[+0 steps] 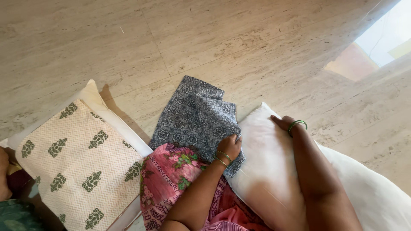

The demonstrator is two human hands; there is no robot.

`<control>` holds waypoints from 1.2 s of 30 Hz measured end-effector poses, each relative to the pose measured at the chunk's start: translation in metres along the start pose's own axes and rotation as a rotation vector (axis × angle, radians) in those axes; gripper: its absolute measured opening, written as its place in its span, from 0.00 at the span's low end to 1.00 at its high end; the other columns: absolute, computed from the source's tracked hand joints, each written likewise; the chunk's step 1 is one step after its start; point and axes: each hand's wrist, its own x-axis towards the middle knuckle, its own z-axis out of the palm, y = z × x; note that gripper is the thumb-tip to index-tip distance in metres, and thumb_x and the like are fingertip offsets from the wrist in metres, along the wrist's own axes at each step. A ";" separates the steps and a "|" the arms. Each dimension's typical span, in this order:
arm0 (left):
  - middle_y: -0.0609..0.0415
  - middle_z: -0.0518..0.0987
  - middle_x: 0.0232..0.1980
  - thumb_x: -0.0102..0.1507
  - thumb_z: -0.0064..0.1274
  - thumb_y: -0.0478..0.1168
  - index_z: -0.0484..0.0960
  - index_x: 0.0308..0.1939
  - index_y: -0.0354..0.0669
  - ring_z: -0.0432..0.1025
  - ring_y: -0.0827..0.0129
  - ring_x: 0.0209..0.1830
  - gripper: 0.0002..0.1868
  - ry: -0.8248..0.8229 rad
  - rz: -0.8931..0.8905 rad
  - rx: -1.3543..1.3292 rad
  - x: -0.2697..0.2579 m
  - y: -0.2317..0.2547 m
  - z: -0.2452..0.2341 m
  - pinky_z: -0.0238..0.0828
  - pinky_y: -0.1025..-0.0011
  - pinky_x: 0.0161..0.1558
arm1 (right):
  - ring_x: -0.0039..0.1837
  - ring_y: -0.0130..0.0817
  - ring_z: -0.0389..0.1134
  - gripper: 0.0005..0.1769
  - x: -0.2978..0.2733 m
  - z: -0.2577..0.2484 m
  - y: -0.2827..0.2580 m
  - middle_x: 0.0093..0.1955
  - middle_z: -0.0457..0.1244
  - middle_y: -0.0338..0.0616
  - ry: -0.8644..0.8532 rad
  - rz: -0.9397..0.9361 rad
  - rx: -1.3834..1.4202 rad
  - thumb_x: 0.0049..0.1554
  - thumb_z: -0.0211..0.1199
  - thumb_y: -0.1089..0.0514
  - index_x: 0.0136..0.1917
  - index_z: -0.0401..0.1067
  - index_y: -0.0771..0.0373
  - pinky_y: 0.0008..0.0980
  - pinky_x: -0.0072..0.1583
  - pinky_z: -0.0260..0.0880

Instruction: The person inserts two white pillows into patterned pillowcases one at a time. They first insert a pillow into a blue floral case, then into a grey patterned case, smoothing and adjusting each cover after insertion.

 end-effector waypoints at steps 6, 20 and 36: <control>0.35 0.83 0.45 0.69 0.49 0.48 0.79 0.48 0.37 0.77 0.41 0.44 0.17 0.047 -0.077 -0.068 0.007 -0.007 -0.010 0.74 0.51 0.44 | 0.68 0.56 0.67 0.56 0.001 0.001 -0.002 0.67 0.66 0.63 0.002 -0.005 0.072 0.55 0.48 0.18 0.66 0.73 0.72 0.49 0.69 0.64; 0.47 0.85 0.42 0.65 0.59 0.47 0.85 0.43 0.39 0.80 0.59 0.39 0.14 0.515 -0.001 -0.161 0.016 -0.034 -0.115 0.76 0.64 0.40 | 0.62 0.57 0.70 0.45 -0.162 -0.083 0.018 0.59 0.69 0.61 0.330 -0.184 0.296 0.55 0.58 0.25 0.67 0.74 0.64 0.50 0.64 0.67; 0.46 0.82 0.38 0.59 0.57 0.37 0.83 0.40 0.38 0.76 0.59 0.37 0.08 0.550 -0.123 -0.145 0.032 -0.112 -0.140 0.73 0.63 0.40 | 0.54 0.35 0.68 0.31 -0.222 -0.112 0.110 0.52 0.70 0.50 0.463 -0.214 0.619 0.63 0.63 0.39 0.67 0.74 0.65 0.38 0.57 0.68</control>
